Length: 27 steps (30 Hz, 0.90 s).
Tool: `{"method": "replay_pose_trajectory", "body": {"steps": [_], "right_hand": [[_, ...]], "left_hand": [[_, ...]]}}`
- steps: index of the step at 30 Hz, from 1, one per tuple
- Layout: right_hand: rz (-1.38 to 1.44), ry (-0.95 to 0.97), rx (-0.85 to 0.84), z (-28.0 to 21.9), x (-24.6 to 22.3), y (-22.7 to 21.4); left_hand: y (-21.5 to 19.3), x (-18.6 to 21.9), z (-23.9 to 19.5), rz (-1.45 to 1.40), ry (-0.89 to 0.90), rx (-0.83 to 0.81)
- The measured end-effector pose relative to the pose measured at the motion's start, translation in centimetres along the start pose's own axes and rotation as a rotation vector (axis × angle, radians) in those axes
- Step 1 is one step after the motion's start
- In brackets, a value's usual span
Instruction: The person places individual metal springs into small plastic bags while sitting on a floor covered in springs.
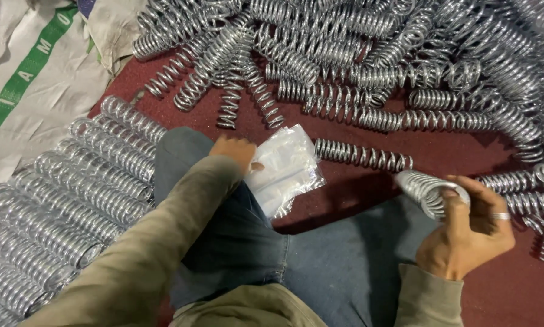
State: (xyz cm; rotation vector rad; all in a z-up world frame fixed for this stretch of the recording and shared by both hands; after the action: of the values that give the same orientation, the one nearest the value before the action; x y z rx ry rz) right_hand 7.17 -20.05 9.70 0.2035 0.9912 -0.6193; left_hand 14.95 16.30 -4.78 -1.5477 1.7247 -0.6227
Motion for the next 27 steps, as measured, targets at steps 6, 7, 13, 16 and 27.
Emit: {"method": "replay_pose_trajectory", "body": {"steps": [6,7,13,16,27], "right_hand": [[0.196,0.308,-0.015,-5.2,0.9,4.5],[0.202,0.306,-0.014,-6.0,0.8,4.9],[0.139,0.296,-0.324,-7.9,0.2,6.6],[0.161,0.300,-0.285,-8.1,1.2,6.4],[0.192,-0.196,-0.525,-2.1,-7.4,6.0]], "left_hand": [[1.2,0.9,2.9,-0.324,-0.136,0.026],[2.0,0.7,3.9,-0.322,-0.140,0.031],[3.1,0.0,4.6,-0.364,-0.257,0.227],[2.4,-0.2,2.8,-0.411,-0.327,0.285],[-9.2,2.9,-13.7,-1.100,0.446,1.474]]}}
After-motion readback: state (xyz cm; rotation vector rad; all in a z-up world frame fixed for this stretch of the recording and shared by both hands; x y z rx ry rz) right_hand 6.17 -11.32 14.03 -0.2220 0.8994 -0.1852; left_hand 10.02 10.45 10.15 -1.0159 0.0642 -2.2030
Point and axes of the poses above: each hand's wrist, its own z-axis towards the middle knuckle, its own y-axis out of the palm, x = y × z, the point moved 3 cm from there along z, towards the middle knuckle, and after that the axes turned 13 degrees about -y, right-handed, at the moved point
